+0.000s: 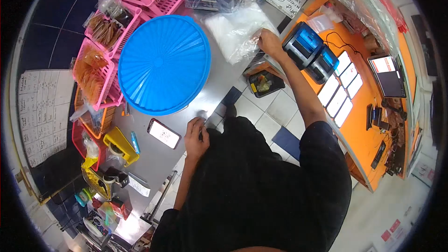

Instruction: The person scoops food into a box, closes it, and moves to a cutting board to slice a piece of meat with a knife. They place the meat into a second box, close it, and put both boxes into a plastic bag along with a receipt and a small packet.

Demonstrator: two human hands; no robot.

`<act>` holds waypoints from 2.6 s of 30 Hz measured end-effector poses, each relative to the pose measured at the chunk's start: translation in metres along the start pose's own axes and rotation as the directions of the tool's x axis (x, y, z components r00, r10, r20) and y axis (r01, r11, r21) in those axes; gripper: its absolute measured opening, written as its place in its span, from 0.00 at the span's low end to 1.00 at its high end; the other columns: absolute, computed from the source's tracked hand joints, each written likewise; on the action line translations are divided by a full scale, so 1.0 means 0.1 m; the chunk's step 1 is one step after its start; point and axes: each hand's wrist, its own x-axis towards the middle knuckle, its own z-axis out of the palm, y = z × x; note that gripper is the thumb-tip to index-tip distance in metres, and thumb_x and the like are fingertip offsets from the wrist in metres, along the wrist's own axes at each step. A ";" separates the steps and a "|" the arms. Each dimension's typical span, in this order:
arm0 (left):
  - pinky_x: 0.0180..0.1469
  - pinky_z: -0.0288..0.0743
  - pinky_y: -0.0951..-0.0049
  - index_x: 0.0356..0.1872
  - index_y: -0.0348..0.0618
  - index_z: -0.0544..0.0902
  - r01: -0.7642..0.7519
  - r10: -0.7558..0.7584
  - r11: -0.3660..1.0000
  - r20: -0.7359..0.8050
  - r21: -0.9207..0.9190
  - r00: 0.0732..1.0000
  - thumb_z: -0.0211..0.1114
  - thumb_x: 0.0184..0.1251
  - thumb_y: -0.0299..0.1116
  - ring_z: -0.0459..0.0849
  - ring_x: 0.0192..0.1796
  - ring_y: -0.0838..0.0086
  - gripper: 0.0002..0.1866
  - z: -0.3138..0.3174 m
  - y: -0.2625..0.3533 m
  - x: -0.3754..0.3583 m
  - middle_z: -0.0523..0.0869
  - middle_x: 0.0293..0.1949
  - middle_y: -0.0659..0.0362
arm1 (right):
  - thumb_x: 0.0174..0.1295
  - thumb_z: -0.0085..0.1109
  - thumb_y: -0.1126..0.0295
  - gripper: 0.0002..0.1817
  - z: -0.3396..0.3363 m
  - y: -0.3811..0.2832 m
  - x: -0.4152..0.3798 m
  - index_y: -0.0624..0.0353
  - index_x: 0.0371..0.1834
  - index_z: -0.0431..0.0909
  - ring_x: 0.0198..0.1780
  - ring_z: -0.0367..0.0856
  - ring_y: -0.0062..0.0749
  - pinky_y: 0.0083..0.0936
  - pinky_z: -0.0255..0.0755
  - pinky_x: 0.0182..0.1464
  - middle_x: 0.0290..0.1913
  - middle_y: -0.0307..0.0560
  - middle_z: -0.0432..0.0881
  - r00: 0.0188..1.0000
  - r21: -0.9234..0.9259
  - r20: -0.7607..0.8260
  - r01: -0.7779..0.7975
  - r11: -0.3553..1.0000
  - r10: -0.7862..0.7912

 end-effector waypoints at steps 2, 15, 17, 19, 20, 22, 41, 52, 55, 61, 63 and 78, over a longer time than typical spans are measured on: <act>0.45 0.84 0.64 0.51 0.36 0.81 0.004 -0.004 1.000 0.000 0.013 1.000 0.62 0.63 0.20 0.87 0.46 0.56 0.15 0.01 0.00 -0.03 0.81 0.54 0.47 | 0.57 0.63 0.70 0.05 -0.15 -0.19 -0.06 0.57 0.34 0.85 0.45 0.82 0.46 0.39 0.78 0.47 0.41 0.47 0.83 0.997 -0.134 -0.071 0.032 0.990 -0.042; 0.44 0.82 0.63 0.56 0.36 0.80 0.052 -0.039 0.994 0.130 -0.094 0.991 0.64 0.63 0.23 0.88 0.41 0.60 0.19 0.11 -0.04 -0.26 0.83 0.51 0.47 | 0.70 0.57 0.67 0.08 -0.63 -0.77 -0.65 0.60 0.44 0.76 0.44 0.81 0.57 0.48 0.75 0.47 0.40 0.58 0.82 0.896 -0.002 -0.444 0.006 1.000 -0.006; 0.45 0.82 0.63 0.57 0.36 0.79 0.042 -0.018 0.987 0.154 -0.154 0.988 0.65 0.64 0.24 0.88 0.40 0.61 0.19 0.24 -0.13 -0.33 0.84 0.49 0.48 | 0.72 0.53 0.63 0.11 -0.67 -0.83 -0.59 0.61 0.45 0.75 0.46 0.82 0.60 0.51 0.74 0.48 0.41 0.62 0.83 0.920 0.018 -0.329 -0.218 0.976 0.212; 0.45 0.81 0.63 0.58 0.37 0.79 0.144 -0.079 0.962 0.266 -0.233 0.961 0.66 0.64 0.25 0.88 0.40 0.61 0.20 0.36 -0.10 -0.36 0.84 0.48 0.48 | 0.75 0.48 0.58 0.16 -0.70 -0.79 -0.54 0.61 0.46 0.73 0.47 0.83 0.63 0.56 0.73 0.48 0.42 0.67 0.84 0.932 0.036 -0.200 -0.301 0.953 0.302; 0.46 0.81 0.63 0.59 0.37 0.78 0.181 -0.092 0.947 0.316 -0.265 0.944 0.66 0.65 0.26 0.88 0.40 0.61 0.20 0.41 -0.10 -0.33 0.85 0.48 0.48 | 0.74 0.49 0.58 0.15 -0.69 -0.79 -0.56 0.60 0.46 0.73 0.46 0.83 0.63 0.56 0.74 0.47 0.41 0.66 0.84 0.932 0.035 -0.200 -0.302 0.953 0.302; 0.45 0.82 0.66 0.60 0.39 0.78 0.100 0.026 0.938 0.355 -0.331 0.934 0.67 0.66 0.28 0.89 0.42 0.63 0.21 0.45 -0.02 -0.23 0.85 0.48 0.48 | 0.74 0.50 0.59 0.14 -0.69 -0.85 -0.55 0.59 0.46 0.73 0.44 0.84 0.63 0.55 0.74 0.45 0.40 0.65 0.85 0.930 0.034 -0.211 -0.300 0.953 0.300; 0.46 0.76 0.75 0.60 0.40 0.79 0.558 -0.371 0.191 0.467 -0.807 0.803 0.64 0.74 0.48 0.83 0.45 0.79 0.24 0.66 1.18 0.60 0.86 0.48 0.59 | 0.67 0.64 0.70 0.08 -1.38 -2.06 -1.95 0.63 0.39 0.78 0.24 0.81 0.30 0.27 0.74 0.30 0.24 0.47 0.82 0.986 0.515 -0.063 -0.101 0.851 0.155; 0.28 0.64 0.80 0.32 0.39 0.87 0.253 -0.170 0.661 0.187 -0.707 0.968 0.64 0.75 0.34 0.71 0.27 0.89 0.12 0.80 1.65 0.97 0.82 0.25 0.70 | 0.63 0.70 0.69 0.10 -1.42 -1.41 -1.90 0.62 0.37 0.80 0.32 0.81 0.21 0.22 0.77 0.38 0.31 0.39 0.83 0.993 0.852 0.057 -0.103 0.513 0.104; 0.27 0.64 0.80 0.31 0.40 0.87 0.178 -0.092 0.699 0.160 -0.692 0.983 0.64 0.74 0.32 0.71 0.27 0.89 0.11 0.77 1.69 1.18 0.80 0.23 0.71 | 0.66 0.68 0.69 0.08 -1.46 -1.29 -1.79 0.61 0.37 0.80 0.32 0.79 0.18 0.21 0.76 0.38 0.29 0.35 0.81 0.983 0.908 0.133 -0.173 0.382 0.129; 0.26 0.65 0.80 0.27 0.49 0.82 0.133 -0.371 0.583 -0.117 -0.802 0.921 0.59 0.79 0.45 0.73 0.22 0.86 0.18 0.51 1.78 1.77 0.77 0.21 0.69 | 0.71 0.57 0.71 0.04 -1.52 -0.73 -1.70 0.58 0.38 0.76 0.35 0.77 0.17 0.20 0.74 0.38 0.34 0.35 0.80 0.855 0.971 -0.018 -0.108 0.212 0.519; 0.32 0.67 0.79 0.27 0.46 0.82 0.052 -0.321 0.616 -0.190 -0.786 0.928 0.59 0.78 0.45 0.74 0.28 0.85 0.19 0.36 1.67 2.05 0.79 0.24 0.68 | 0.74 0.54 0.68 0.06 -1.69 -0.54 -1.82 0.57 0.40 0.77 0.38 0.78 0.18 0.20 0.72 0.37 0.37 0.36 0.80 0.779 0.960 -0.003 -0.174 0.220 0.627; 0.46 0.76 0.58 0.35 0.39 0.86 -0.574 0.433 0.805 -0.511 -0.151 0.742 0.67 0.67 0.36 0.84 0.41 0.55 0.10 1.55 2.25 3.69 0.85 0.39 0.47 | 0.77 0.40 0.66 0.10 -2.51 -0.28 -2.55 0.61 0.45 0.68 0.32 0.86 0.35 0.29 0.84 0.35 0.46 0.60 0.85 0.628 0.934 -0.221 -0.084 0.348 0.746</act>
